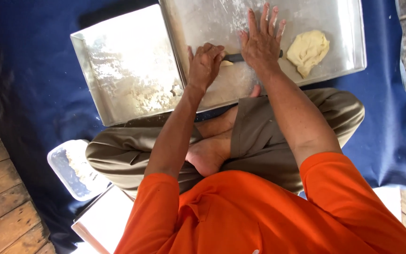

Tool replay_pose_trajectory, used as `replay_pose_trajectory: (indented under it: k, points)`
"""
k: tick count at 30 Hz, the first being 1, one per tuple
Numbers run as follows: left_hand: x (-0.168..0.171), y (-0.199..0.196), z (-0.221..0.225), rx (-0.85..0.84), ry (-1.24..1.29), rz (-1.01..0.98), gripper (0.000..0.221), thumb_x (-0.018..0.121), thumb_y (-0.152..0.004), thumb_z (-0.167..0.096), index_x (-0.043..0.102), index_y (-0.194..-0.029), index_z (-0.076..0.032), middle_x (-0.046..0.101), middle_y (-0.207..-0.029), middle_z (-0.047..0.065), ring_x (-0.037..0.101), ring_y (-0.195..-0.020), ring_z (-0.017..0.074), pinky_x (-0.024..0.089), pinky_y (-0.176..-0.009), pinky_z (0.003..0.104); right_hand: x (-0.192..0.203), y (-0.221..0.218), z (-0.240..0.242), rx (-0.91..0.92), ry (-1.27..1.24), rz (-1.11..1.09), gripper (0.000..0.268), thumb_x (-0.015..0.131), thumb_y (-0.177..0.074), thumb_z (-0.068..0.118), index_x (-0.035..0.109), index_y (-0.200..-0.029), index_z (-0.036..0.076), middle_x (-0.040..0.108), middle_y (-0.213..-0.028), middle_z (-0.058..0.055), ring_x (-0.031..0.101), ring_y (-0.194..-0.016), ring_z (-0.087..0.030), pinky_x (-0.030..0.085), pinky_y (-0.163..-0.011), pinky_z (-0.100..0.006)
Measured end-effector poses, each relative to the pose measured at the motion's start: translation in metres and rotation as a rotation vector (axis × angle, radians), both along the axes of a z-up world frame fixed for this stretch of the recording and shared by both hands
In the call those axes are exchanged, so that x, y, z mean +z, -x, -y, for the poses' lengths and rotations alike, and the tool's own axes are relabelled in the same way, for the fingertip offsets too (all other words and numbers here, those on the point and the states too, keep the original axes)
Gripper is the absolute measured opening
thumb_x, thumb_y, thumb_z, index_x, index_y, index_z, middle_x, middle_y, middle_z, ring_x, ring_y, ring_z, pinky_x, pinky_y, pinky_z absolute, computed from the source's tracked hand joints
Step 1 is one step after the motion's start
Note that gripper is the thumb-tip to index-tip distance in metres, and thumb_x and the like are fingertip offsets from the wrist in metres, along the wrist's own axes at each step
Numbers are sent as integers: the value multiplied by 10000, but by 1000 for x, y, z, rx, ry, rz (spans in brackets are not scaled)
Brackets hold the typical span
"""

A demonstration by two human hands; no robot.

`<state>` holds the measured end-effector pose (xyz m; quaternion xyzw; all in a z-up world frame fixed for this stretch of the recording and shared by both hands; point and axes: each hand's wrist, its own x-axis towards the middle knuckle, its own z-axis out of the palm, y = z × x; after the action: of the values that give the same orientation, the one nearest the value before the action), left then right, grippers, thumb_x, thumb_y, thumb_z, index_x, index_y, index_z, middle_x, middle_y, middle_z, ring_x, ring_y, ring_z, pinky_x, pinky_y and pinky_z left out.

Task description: Rolling out dough and using a star-shaped cutter to create cookies on a baking tray

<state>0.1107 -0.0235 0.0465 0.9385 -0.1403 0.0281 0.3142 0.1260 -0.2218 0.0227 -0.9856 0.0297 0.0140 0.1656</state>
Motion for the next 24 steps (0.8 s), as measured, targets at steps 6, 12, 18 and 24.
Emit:
replay_pose_trajectory:
  k: [6, 12, 18, 24]
  points:
    - [-18, 6, -5, -215, 223, 69, 120, 754, -837, -34, 760, -951, -69, 649, -943, 39, 613, -835, 237, 521, -782, 343, -2, 14, -1, -37, 3, -87, 614, 480, -1149, 405, 324, -1672, 126, 37, -1681, -205, -32, -1525, -416, 8, -1210, -666]
    - [-43, 3, -10, -221, -46, 38, 395, 869, -762, -162, 774, -1143, -205, 575, -1032, -2, 579, -936, 217, 505, -868, 354, -3, 13, -2, -15, 3, -66, 615, 489, -1153, 400, 348, -1671, 101, 35, -1675, -219, -58, -1511, -420, -11, -1199, -672]
    - [-67, 15, -13, -164, -213, 94, 477, 868, -777, -349, 735, -1235, -323, 569, -1309, -8, 532, -1192, 227, 448, -985, 403, 10, 24, -4, -13, -26, -132, 640, 457, -1154, 433, 290, -1677, 106, 14, -1673, -239, 72, -1567, -457, -40, -1196, -686]
    - [-71, 31, -15, -171, -337, 43, 599, 806, -885, -412, 603, -1434, -285, 438, -1534, 35, 386, -1431, 293, 310, -1149, 484, 13, 35, -3, 13, 2, -340, 717, 321, -1143, 482, 116, -1715, 103, -156, -1669, -214, -207, -1501, -413, -120, -1183, -695]
